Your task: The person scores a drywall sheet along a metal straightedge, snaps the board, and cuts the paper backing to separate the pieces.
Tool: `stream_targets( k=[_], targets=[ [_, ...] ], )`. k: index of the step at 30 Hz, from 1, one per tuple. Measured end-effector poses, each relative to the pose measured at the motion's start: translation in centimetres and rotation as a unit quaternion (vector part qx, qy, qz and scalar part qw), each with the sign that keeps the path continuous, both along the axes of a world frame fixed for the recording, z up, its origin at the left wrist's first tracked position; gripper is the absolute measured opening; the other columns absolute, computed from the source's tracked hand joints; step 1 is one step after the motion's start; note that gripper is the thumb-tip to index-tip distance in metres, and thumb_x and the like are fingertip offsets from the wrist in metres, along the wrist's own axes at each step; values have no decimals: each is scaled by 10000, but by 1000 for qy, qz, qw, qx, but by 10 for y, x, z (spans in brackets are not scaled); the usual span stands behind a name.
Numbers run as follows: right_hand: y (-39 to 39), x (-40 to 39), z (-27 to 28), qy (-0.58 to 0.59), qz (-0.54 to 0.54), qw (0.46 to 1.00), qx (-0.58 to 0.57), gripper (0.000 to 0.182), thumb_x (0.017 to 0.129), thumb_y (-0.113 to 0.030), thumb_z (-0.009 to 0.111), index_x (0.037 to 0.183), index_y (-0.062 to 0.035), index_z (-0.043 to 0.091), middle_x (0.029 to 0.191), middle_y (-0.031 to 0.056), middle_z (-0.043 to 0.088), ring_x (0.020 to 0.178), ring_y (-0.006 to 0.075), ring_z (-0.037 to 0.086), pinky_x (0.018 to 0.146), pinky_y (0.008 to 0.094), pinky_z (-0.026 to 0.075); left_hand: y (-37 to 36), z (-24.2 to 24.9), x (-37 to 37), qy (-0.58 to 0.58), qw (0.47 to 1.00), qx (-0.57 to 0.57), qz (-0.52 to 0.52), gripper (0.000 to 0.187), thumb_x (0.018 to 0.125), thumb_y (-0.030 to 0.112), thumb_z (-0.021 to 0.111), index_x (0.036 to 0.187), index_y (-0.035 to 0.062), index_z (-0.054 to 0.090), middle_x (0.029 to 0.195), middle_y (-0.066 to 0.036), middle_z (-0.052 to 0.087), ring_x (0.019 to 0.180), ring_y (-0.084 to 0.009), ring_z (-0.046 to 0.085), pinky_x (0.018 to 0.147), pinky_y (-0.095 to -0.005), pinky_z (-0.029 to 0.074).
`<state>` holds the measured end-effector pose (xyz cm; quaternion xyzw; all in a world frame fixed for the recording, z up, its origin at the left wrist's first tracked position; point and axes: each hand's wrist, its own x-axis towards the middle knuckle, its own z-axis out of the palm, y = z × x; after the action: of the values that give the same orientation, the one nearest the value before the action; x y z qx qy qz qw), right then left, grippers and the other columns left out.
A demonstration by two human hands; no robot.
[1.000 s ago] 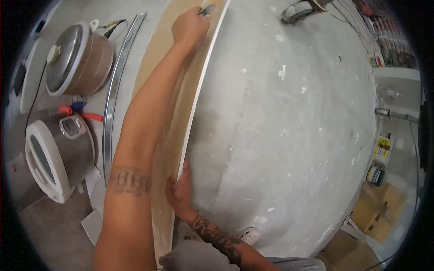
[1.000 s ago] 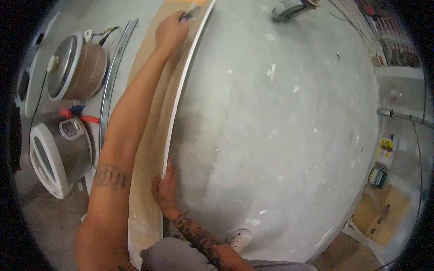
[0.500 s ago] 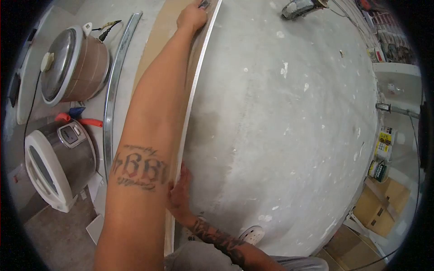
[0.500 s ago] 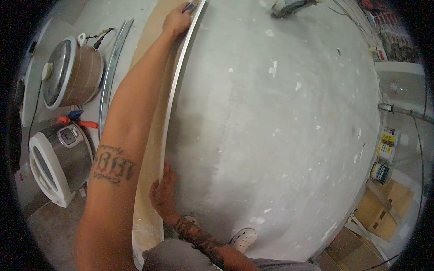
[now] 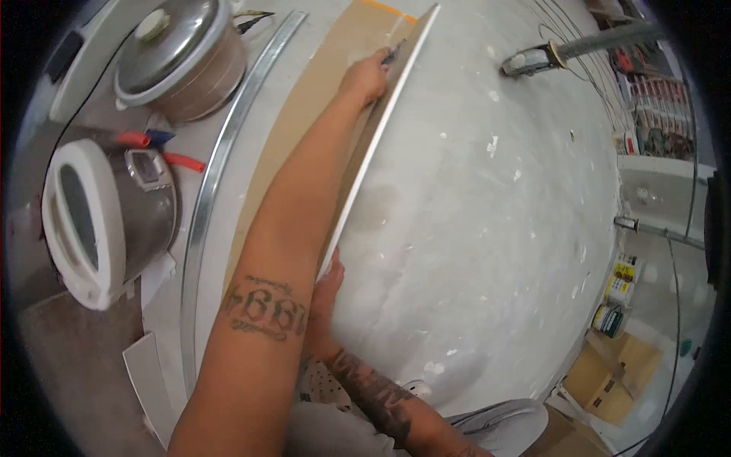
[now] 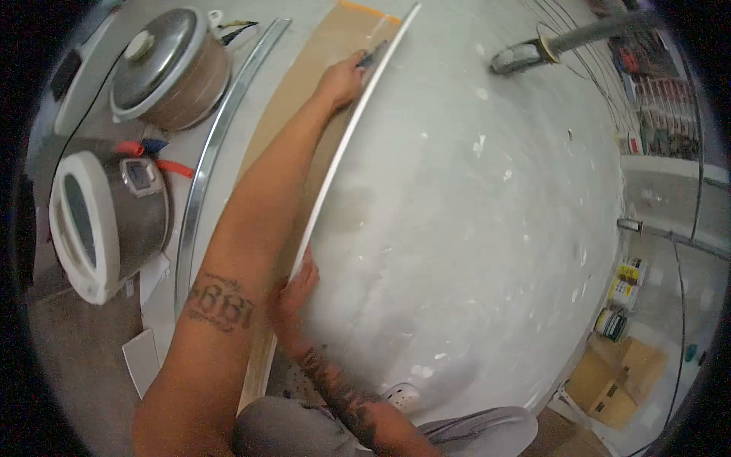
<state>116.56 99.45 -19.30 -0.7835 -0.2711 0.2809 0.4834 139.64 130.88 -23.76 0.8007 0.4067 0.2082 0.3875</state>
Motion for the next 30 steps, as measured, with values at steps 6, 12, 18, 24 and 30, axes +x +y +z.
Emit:
stream_targets(
  k=[6, 12, 18, 24, 30],
  targets=[
    [7, 3, 1, 39, -18, 999, 25, 663, 864, -65, 450, 1442, 77, 159, 1303, 278, 350, 1206, 422, 333, 1068, 489, 241, -47, 21, -62, 23, 998, -52, -1, 414, 922, 173, 509, 1336, 164, 493, 1093, -256, 615, 997, -419, 597, 856, -461, 467],
    [5, 5, -8, 28, -1, 998, 55, 629, 896, -78, 422, 1436, 91, 146, 1314, 292, 344, 1227, 417, 333, 1087, 448, 226, -119, 27, -147, -11, 999, -51, 10, 423, 899, 158, 540, 1321, 163, 508, 1055, -226, 634, 967, -401, 605, 830, -468, 471],
    [4, 8, 4, -8, 6, 1000, 17, 604, 929, -139, 392, 1414, 124, 149, 1369, 306, 302, 1287, 424, 285, 1107, 443, 188, -187, 38, -229, 7, 996, -87, 11, 429, 894, 128, 535, 1320, 158, 501, 1075, -203, 625, 976, -385, 600, 830, -455, 476],
    [0, 11, -4, -29, 20, 999, -7, 597, 939, -179, 382, 1429, 84, 166, 1312, 328, 317, 1206, 427, 313, 1073, 460, 220, -264, 25, -319, -54, 997, -37, 33, 455, 872, 76, 545, 1320, 136, 498, 1163, -184, 601, 1053, -358, 575, 874, -436, 467],
    [3, 4, 14, -29, 35, 999, -17, 633, 938, -235, 346, 1444, 69, 117, 1297, 331, 303, 1205, 427, 313, 1077, 455, 218, -336, 37, -407, 47, 992, -119, 8, 462, 875, 59, 537, 1326, 142, 483, 1179, -182, 588, 1053, -367, 572, 879, -432, 469]
  ],
)
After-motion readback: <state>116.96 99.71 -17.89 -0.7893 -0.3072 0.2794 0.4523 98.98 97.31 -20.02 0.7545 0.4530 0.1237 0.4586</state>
